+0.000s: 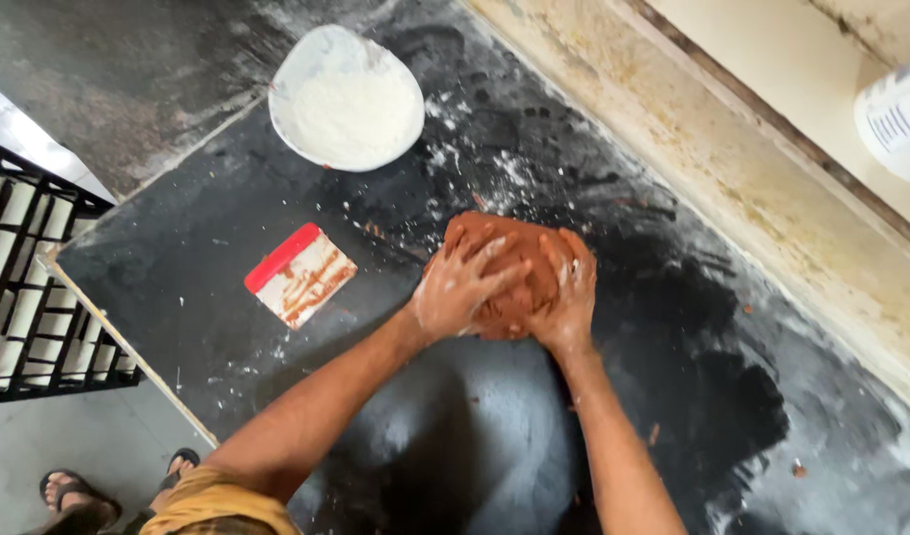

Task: The person kneads a large mass of reddish dough by hand on a dark counter, repeatedly pressing, folding, and rolling it into cylindrical shapes while occasionally using a red scraper to gather material from the surface.

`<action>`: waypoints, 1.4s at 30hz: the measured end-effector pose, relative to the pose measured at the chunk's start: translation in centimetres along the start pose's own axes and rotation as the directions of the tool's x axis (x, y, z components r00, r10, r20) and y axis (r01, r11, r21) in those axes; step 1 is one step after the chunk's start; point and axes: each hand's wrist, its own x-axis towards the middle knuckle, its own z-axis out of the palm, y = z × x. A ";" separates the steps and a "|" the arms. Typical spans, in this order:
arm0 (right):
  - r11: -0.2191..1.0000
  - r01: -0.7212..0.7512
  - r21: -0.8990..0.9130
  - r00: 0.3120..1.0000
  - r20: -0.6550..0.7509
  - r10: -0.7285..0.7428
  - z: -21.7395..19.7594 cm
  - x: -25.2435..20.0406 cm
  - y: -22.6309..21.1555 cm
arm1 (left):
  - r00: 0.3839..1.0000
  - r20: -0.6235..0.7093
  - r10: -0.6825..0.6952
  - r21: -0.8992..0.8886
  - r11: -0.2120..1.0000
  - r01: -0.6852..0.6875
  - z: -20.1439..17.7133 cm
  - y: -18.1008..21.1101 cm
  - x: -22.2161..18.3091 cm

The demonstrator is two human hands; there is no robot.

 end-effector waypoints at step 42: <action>0.983 -0.026 0.182 0.994 -0.103 0.045 -4.4 -6.6 -6.6 | 0.985 -0.047 0.167 -0.283 0.943 -0.173 -3.6 1.9 -1.6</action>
